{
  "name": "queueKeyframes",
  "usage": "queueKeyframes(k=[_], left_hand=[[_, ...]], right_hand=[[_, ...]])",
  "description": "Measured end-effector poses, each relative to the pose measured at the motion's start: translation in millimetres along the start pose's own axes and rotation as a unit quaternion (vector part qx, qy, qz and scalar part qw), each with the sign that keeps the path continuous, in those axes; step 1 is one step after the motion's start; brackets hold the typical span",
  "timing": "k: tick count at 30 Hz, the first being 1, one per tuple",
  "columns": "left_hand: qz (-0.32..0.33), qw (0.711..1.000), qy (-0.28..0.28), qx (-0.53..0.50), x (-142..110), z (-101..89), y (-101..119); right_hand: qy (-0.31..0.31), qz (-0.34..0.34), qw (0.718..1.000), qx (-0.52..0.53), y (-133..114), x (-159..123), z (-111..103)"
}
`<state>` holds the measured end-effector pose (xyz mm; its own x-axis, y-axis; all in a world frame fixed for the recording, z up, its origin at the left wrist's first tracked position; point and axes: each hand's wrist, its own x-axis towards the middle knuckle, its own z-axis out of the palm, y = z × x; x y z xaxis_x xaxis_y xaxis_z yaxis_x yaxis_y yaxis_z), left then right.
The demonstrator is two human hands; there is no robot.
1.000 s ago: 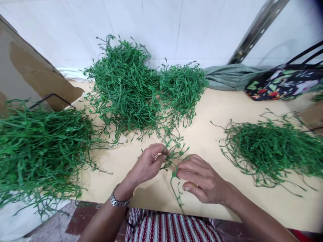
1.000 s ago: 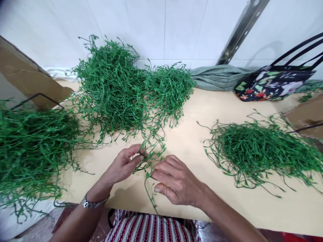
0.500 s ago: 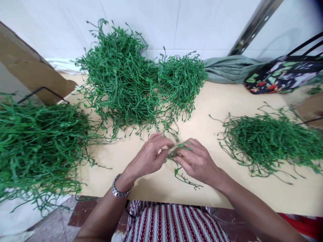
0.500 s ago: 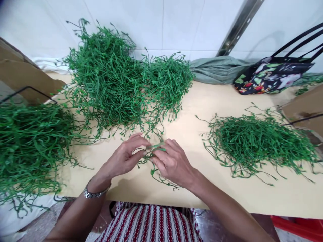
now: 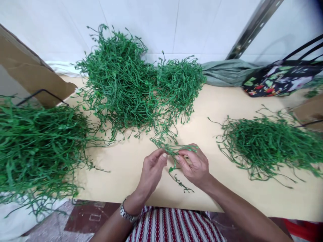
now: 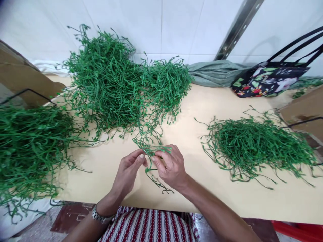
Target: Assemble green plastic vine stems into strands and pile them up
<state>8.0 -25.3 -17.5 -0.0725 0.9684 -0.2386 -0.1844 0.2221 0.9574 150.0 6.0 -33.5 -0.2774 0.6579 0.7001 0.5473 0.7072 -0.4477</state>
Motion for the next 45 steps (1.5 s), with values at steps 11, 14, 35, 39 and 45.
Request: queueKeyframes(k=[11, 14, 35, 39, 45], left_hand=[[0.041, 0.987, 0.127, -0.094, 11.6, -8.6, -5.9], [0.066, 0.991, 0.11, -0.032, 11.6, -12.4, -9.7], [0.057, 0.99, 0.126, 0.002, 22.8, 0.8, -17.6], [0.02, 0.995, 0.09, 0.021, 23.2, 0.2, -11.9], [-0.002, 0.996, 0.055, -0.065, 19.3, 3.5, -5.2]], right_hand=[[-0.214, -0.003, 0.971, -0.106, 24.6, 3.1, -26.7], [-0.194, 0.042, 0.977, -0.079, 28.0, 16.2, -40.0], [-0.091, 0.062, 0.993, 0.049, 3.2, 3.1, 2.1], [-0.089, 0.033, 0.995, 0.012, 3.1, 2.7, 3.2], [-0.1, 0.037, 0.994, 0.014, 2.6, 2.7, 3.1]])
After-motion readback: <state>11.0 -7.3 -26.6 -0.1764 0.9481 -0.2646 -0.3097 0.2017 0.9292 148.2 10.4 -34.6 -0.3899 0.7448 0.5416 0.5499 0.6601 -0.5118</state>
